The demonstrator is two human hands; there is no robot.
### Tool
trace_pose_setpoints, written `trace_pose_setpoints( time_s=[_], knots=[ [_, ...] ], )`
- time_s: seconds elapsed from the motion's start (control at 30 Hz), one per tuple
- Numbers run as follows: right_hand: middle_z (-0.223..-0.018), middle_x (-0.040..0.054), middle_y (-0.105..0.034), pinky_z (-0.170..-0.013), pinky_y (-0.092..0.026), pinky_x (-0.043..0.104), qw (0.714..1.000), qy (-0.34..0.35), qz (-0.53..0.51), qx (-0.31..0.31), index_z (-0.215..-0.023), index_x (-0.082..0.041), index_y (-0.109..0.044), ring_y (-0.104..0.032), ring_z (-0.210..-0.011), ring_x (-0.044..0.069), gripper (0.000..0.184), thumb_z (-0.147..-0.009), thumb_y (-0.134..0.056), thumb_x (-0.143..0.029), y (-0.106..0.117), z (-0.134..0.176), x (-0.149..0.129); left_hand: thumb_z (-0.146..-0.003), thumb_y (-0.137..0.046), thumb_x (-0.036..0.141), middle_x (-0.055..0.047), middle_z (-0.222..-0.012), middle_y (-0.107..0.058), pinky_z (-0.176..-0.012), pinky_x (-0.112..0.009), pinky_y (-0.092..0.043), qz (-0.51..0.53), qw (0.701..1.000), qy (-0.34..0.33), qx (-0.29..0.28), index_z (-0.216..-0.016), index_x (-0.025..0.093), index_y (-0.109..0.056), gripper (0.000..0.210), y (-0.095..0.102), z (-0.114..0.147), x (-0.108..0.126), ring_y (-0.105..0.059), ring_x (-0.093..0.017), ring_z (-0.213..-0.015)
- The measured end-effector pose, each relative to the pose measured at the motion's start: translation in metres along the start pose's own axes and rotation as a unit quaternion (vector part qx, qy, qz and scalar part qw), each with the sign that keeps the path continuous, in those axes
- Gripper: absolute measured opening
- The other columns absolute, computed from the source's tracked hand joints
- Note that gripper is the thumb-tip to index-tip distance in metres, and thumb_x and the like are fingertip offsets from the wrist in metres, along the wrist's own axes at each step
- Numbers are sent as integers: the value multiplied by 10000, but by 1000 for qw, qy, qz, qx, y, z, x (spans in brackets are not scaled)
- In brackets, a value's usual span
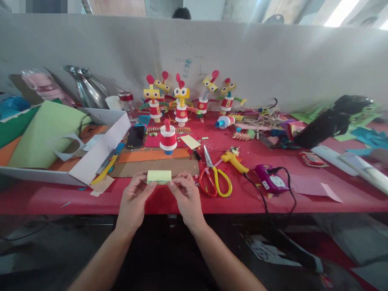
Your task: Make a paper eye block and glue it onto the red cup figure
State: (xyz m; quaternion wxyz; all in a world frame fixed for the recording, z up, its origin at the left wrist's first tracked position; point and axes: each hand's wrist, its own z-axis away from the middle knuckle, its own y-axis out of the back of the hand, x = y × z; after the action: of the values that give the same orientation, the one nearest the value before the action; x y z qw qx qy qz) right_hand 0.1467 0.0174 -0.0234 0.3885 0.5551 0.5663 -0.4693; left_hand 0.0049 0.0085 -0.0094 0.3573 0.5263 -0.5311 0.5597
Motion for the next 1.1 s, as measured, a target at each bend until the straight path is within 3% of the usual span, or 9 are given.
trace_pose_setpoints(
  time_s=[0.17, 0.33, 0.53, 0.67, 0.77, 0.97, 1.1],
  knots=[
    [-1140, 50, -554, -1058, -340, 411, 997, 27, 71, -18, -954, -279, -708, -485, -1182, 221, 110, -866, -659, -322, 0, 2, -3, -779, -715, 297, -35, -1091, -529, -890, -271, -456, -52, 999, -12, 9, -783, 208, -713, 89, 3, -2, 3, -540, -179, -1085],
    [-1111, 46, -552, -1055, -344, 430, 997, 21, 70, -22, -835, -260, -720, -508, -1151, 234, 98, -817, -710, -355, -5, 2, -3, -727, -747, 247, -20, -1007, -494, -865, -250, -427, -88, 994, -33, 53, -633, 182, -627, 166, 1, -2, -3, -516, -157, -1015],
    [-1131, 53, -549, -1030, -329, 451, 994, 14, 106, 33, -714, -243, -720, -498, -1123, 254, 175, -802, -699, -393, -6, -1, 0, -729, -736, 290, -24, -994, -486, -827, -268, -430, -84, 996, 6, 43, -701, 195, -684, 112, -6, 2, -8, -520, -162, -963],
    [-1069, 49, -558, -1031, -308, 450, 993, 2, 114, 34, -677, -244, -718, -499, -1084, 252, 176, -779, -712, -387, -6, -1, 0, -713, -751, 305, -23, -1007, -504, -844, -279, -429, -117, 992, 8, 42, -708, 197, -687, 126, -6, 1, -9, -528, -169, -975],
    [-1048, 38, -559, -1069, -249, 457, 994, -18, 103, 27, -665, -246, -716, -496, -1083, 245, 168, -780, -710, -368, -5, -3, 1, -681, -763, 263, -15, -974, -499, -821, -264, -418, -116, 992, 10, 56, -608, 182, -636, 167, -6, -3, -7, -519, -157, -948],
    [-1077, 22, -561, -1140, -26, 471, 995, -45, 82, -20, -707, -249, -736, -510, -1114, 227, 190, -850, -629, -313, 0, -8, 1, -714, -738, 314, -29, -968, -524, -791, -267, -412, -64, 996, 59, 1, -605, 182, -691, 177, -1, -12, -3, -517, -159, -928],
    [-1065, 21, -599, -1143, 29, 483, 994, -41, 99, -12, -680, -247, -732, -520, -1080, 226, 198, -843, -628, -290, -1, -9, 0, -679, -760, 302, -22, -921, -525, -744, -262, -404, -34, 997, 56, 37, -572, 179, -689, 178, -1, -12, -6, -505, -148, -866]
  ],
)
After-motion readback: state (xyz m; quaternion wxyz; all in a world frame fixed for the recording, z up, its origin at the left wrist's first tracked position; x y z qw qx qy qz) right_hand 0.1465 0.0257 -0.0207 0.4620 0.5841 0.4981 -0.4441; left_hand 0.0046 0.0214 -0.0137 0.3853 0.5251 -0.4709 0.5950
